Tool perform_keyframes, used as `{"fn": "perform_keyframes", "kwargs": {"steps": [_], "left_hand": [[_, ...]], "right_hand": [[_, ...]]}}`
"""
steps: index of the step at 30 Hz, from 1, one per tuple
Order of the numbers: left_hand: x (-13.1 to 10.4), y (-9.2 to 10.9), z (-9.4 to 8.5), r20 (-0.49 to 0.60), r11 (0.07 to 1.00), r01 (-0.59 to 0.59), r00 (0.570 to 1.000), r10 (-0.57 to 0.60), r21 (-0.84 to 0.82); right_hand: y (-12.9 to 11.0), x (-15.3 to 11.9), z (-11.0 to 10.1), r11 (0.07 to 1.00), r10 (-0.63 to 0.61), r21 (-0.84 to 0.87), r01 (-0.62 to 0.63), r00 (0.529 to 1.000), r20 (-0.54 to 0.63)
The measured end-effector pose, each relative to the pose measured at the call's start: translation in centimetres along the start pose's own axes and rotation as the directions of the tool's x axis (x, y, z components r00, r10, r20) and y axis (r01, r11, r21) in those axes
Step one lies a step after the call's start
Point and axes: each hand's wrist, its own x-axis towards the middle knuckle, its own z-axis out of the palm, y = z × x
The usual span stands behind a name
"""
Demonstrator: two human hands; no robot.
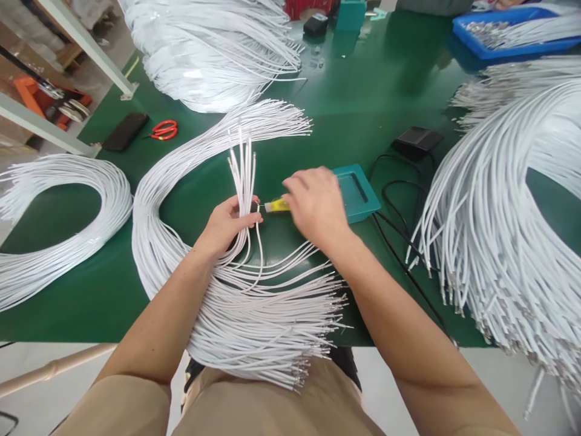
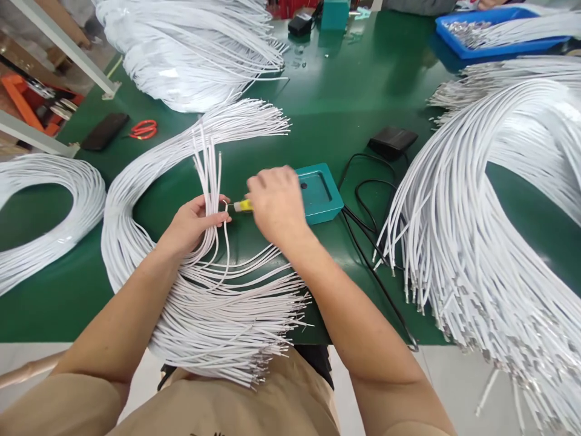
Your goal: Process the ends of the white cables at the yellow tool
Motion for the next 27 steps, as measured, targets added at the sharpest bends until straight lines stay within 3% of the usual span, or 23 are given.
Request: {"fn": "perform_keyframes", "kwargs": {"steps": [2,4,6,9,11,13,14,15,18,19,22,27], "left_hand": [[-0.1,0.1,-0.1,0.008,0.997,-0.031,0.999,0.032,-0.077],[-0.2,0.2,0.0,0.031,0.989,-0.041,0.998,0.046,-0.144],[-0.3,0.4,0.0,0.045,0.983,-0.035,0.998,0.044,-0.18],[-0.4,0.7,0.1,0.003,0.979,-0.048,0.999,0.049,-0.199],[-0.4,0.9,0.1,-0.035,0.976,-0.03,0.999,0.023,-0.218],[-0.5,1.0,0.1,-0.046,0.972,-0.002,0.999,-0.009,-0.237],[-0.6,1.0,0.0,-0.044,0.971,0.002,0.999,-0.013,-0.238],[-0.6,1.0,0.0,-0.039,0.973,-0.003,0.999,-0.006,-0.233],[-0.7,0.6,0.0,-0.015,0.981,-0.055,0.998,0.053,-0.184],[-0.8,0.4,0.0,0.01,0.985,-0.069,0.997,0.072,-0.16],[-0.8,0.0,0.0,0.096,0.99,-0.081,0.991,0.093,-0.117],[-0.7,0.8,0.0,0.012,0.961,-0.089,0.995,0.095,-0.263]], "right_hand": [[-2.3,-0.3,-0.2,0.967,-0.222,0.156,0.2,0.965,0.139],[-4.3,-0.8,0.0,0.871,-0.463,0.279,0.403,0.865,0.196],[-5.8,-1.4,0.4,0.855,-0.507,0.258,0.449,0.829,0.237],[-6.9,-2.2,0.6,0.902,-0.43,0.249,0.354,0.793,0.431],[-7.2,-2.3,0.1,0.933,-0.352,0.291,0.212,0.71,0.61],[-7.0,-2.0,-0.8,0.934,-0.31,0.354,0.057,0.624,0.717],[-6.7,-1.6,-1.1,0.925,-0.283,0.38,-0.024,0.624,0.728],[-6.2,-1.3,-1.4,0.91,-0.236,0.401,-0.103,0.667,0.706],[-4.2,0.0,-1.4,0.815,0.095,0.47,-0.339,0.878,0.469],[-3.5,0.3,-1.2,0.76,0.185,0.53,-0.376,0.907,0.378],[-2.2,0.7,-0.2,0.592,0.258,0.711,-0.38,0.925,0.28],[-3.1,0.1,1.0,0.418,0.178,0.793,-0.443,0.896,0.407]]}}
